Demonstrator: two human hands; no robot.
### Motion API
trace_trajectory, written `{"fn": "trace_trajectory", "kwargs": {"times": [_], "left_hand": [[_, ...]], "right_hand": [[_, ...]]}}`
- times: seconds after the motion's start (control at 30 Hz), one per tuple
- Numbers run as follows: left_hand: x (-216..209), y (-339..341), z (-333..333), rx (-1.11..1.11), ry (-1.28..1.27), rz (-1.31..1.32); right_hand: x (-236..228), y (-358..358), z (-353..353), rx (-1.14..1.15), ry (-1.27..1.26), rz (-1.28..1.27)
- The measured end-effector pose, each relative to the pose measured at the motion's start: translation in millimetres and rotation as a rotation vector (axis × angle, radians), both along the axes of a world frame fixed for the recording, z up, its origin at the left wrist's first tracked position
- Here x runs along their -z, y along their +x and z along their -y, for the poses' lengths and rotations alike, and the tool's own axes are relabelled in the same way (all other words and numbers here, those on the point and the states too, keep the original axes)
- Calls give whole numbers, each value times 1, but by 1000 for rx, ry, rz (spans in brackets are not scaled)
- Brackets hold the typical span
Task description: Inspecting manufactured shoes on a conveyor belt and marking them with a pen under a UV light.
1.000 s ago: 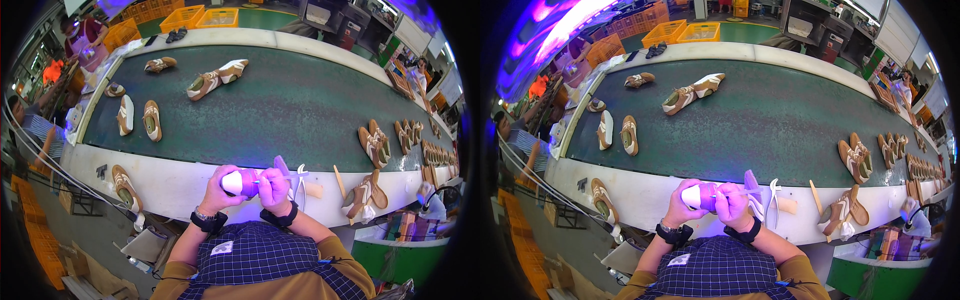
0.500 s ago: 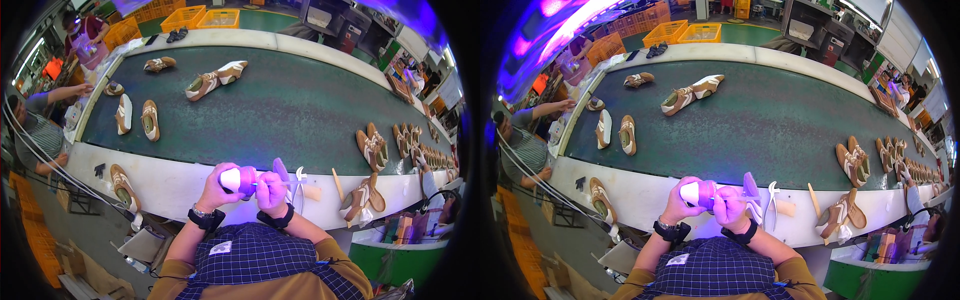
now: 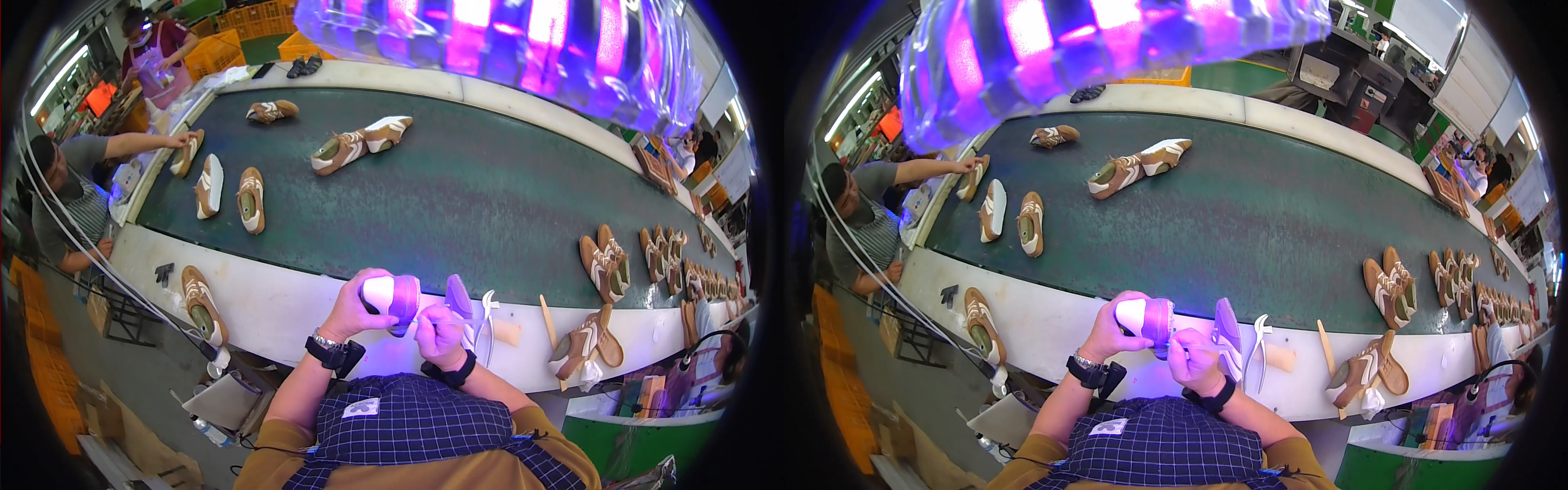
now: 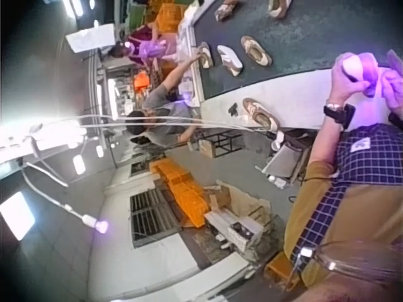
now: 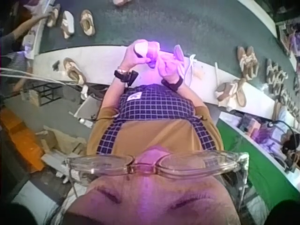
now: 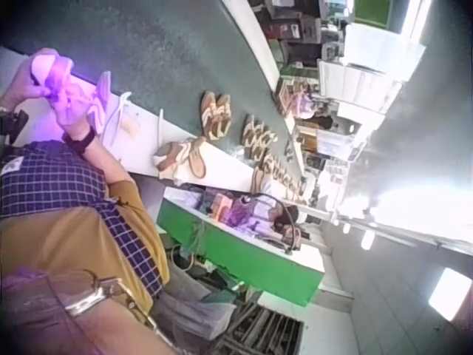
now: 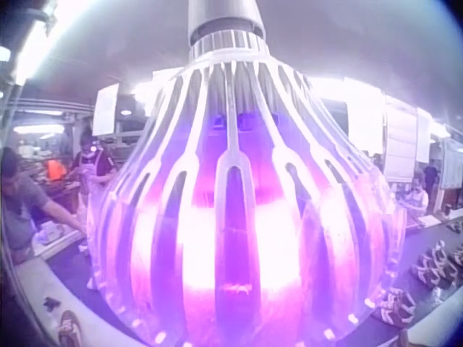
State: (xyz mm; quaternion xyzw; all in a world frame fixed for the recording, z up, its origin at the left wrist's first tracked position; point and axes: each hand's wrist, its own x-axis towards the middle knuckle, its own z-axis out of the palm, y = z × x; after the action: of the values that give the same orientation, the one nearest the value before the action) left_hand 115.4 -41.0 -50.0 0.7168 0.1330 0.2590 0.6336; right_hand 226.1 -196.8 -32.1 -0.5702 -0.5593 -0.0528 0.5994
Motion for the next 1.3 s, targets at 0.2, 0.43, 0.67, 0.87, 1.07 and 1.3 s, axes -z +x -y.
{"fn": "trace_trajectory", "kwargs": {"times": [0.2,0.43,0.67,0.87,1.07,1.3], "left_hand": [[-6,7,-15,197,-30,-18],[-13,23,-25,381,15,-69],[-18,32,-26,444,44,-74],[-21,35,-26,466,23,-94],[-18,36,-28,484,-23,-101],[-18,39,-27,509,-40,-108]], "right_hand": [[-22,11,6,-192,-24,-598],[-32,16,0,-121,-95,-347],[-29,19,1,-55,-108,-331],[-26,24,3,-34,-102,-137],[-26,22,3,-28,-167,-294],[-27,21,7,-55,-139,-361]]}}
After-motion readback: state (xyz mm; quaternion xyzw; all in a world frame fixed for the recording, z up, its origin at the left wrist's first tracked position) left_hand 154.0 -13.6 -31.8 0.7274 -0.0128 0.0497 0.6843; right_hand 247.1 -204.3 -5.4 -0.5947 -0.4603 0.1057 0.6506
